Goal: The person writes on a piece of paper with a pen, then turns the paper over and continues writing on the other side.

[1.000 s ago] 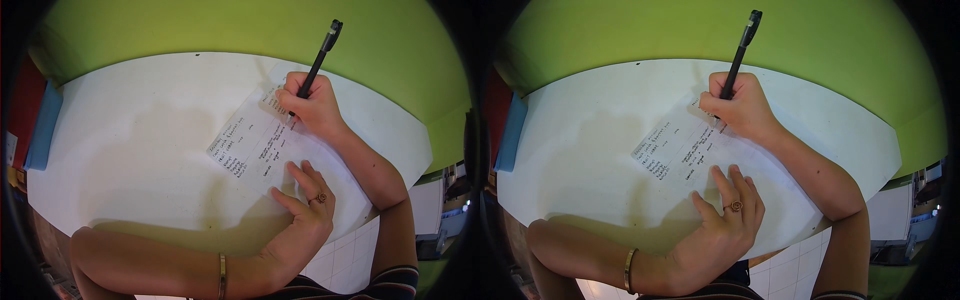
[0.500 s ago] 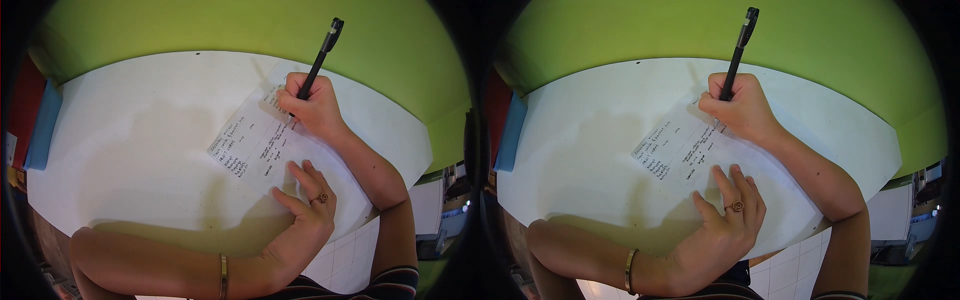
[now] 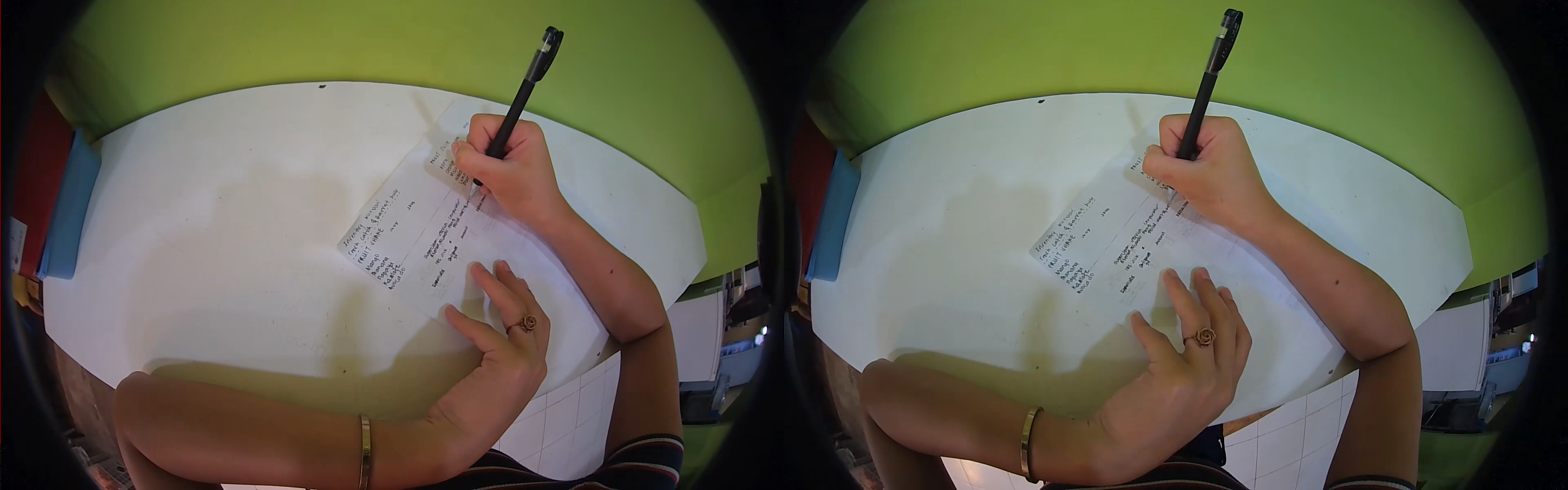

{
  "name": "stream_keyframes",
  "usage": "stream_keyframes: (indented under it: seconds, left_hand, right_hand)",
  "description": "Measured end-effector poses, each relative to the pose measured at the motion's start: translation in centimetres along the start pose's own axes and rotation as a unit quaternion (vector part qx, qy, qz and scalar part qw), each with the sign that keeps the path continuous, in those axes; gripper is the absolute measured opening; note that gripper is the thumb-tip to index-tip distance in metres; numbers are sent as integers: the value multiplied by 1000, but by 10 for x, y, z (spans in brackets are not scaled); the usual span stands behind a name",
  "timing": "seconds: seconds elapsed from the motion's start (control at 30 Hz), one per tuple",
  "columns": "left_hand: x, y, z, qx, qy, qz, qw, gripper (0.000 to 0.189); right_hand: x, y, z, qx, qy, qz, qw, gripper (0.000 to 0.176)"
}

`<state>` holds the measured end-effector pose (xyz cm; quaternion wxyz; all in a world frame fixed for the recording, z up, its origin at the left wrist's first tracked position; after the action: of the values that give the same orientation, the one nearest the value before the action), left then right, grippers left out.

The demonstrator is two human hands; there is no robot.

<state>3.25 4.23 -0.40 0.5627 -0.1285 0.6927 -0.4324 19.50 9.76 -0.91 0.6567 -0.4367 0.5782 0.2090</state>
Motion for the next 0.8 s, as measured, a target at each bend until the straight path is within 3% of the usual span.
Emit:
stream_keyframes:
  seconds: [0.53,0.8]
  left_hand:
    - [1,1,2,-1,-19,19,1000,47]
    - [-1,0,-1,9,-7,-11,1000,46]
  right_hand:
    - [0,-1,1,-12,-11,-10,1000,35]
    - [5,-14,11,-13,80,202,976,28]
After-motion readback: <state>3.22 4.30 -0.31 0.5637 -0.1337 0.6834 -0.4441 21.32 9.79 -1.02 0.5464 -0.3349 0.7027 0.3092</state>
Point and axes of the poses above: each hand's wrist, its own z-axis towards the middle knuckle, its own y-axis out of the palm, x = y × z, the point moved 4 cm from there along z, towards the middle knuckle, and after that the axes turned 15 degrees about y, right-handed, at the moved point
